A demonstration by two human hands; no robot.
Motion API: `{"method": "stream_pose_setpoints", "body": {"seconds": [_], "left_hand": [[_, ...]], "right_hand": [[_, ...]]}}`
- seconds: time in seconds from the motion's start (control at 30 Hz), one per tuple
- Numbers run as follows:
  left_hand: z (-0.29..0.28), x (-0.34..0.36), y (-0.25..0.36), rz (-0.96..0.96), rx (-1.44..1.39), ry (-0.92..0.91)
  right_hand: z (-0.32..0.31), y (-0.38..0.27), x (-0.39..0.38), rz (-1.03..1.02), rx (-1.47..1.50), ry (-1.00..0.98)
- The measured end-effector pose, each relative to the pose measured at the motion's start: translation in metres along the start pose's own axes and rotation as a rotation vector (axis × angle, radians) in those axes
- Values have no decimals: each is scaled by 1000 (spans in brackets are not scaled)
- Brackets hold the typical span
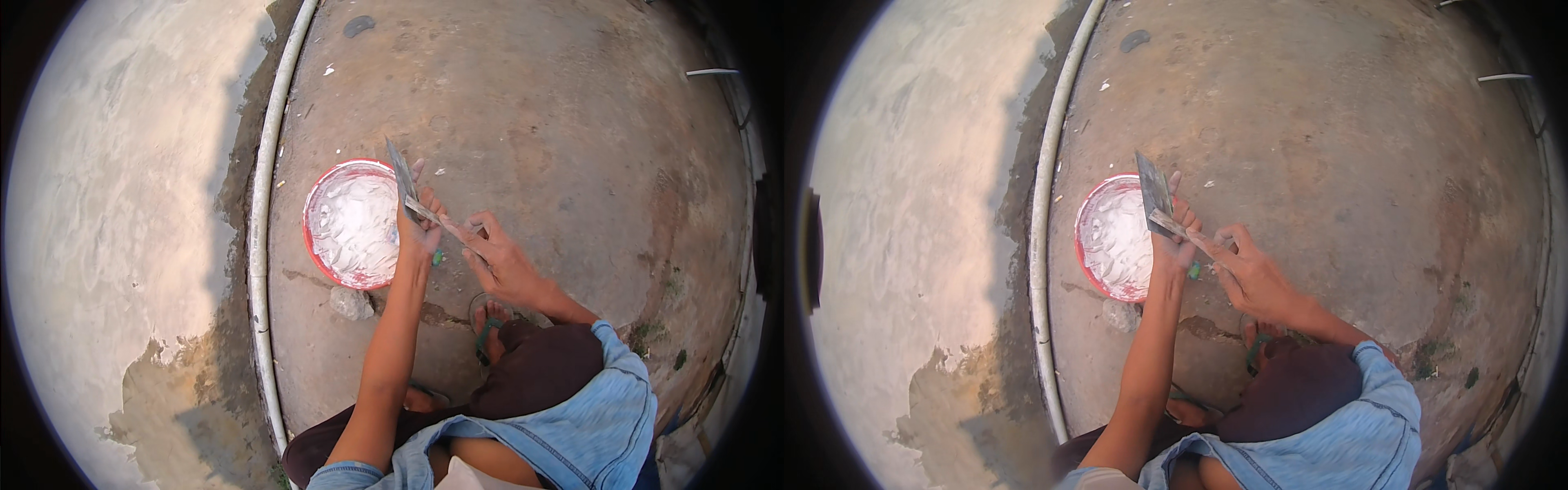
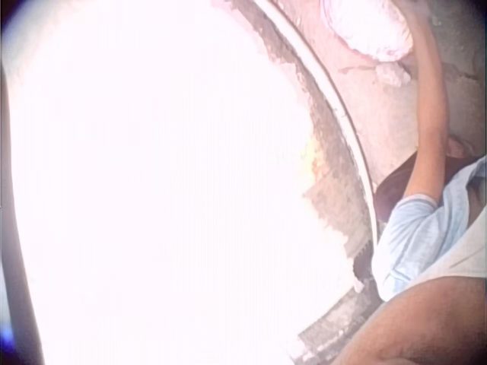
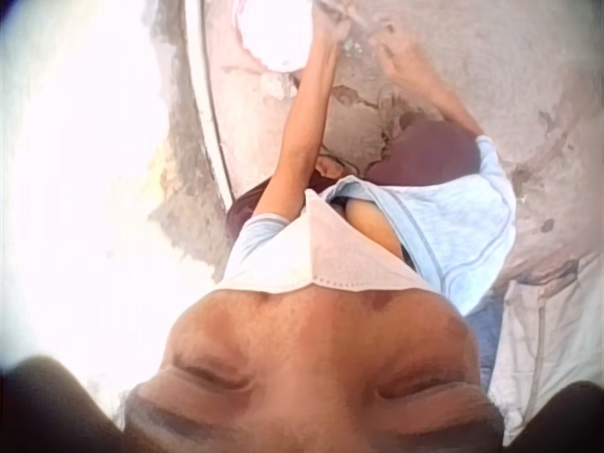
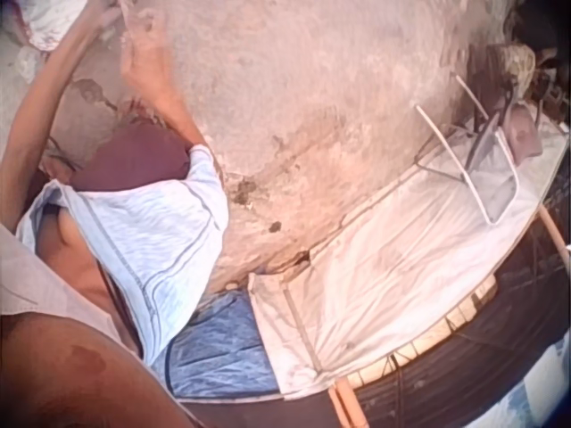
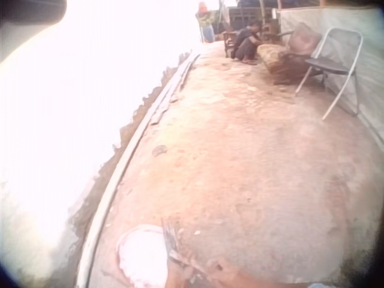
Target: The person applies white plaster to a wall using a trowel and a smaller scraper. They repeatedly scoop plaster from a red bucket, spread it on the wall, and smooth the surface. The person works on different sections of the wall, occasionally stepping back to reposition.
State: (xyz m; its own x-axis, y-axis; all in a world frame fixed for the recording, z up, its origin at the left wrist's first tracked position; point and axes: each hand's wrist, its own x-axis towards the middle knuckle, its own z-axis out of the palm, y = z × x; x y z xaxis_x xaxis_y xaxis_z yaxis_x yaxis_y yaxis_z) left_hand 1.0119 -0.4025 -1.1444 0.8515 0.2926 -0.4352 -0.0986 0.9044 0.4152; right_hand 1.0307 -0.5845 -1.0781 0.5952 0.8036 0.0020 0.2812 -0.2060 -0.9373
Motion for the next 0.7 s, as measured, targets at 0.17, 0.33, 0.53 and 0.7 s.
{"method": "stream_pose_setpoints", "body": {"seconds": [0.17, 0.33, 0.53, 0.7], "left_hand": [[34, -19, -18, 111, 612, 20], [18, -33, -36, 59, 687, 104], [-12, -33, -14, 385, 787, 149], [-11, -30, -4, 267, 743, 11]], "right_hand": [[-12, 25, 27, -24, 14, 309], [-56, 86, 43, 270, 255, 723], [-41, 112, 12, 510, 145, 562], [-29, 195, 4, 235, -231, 426]]}}
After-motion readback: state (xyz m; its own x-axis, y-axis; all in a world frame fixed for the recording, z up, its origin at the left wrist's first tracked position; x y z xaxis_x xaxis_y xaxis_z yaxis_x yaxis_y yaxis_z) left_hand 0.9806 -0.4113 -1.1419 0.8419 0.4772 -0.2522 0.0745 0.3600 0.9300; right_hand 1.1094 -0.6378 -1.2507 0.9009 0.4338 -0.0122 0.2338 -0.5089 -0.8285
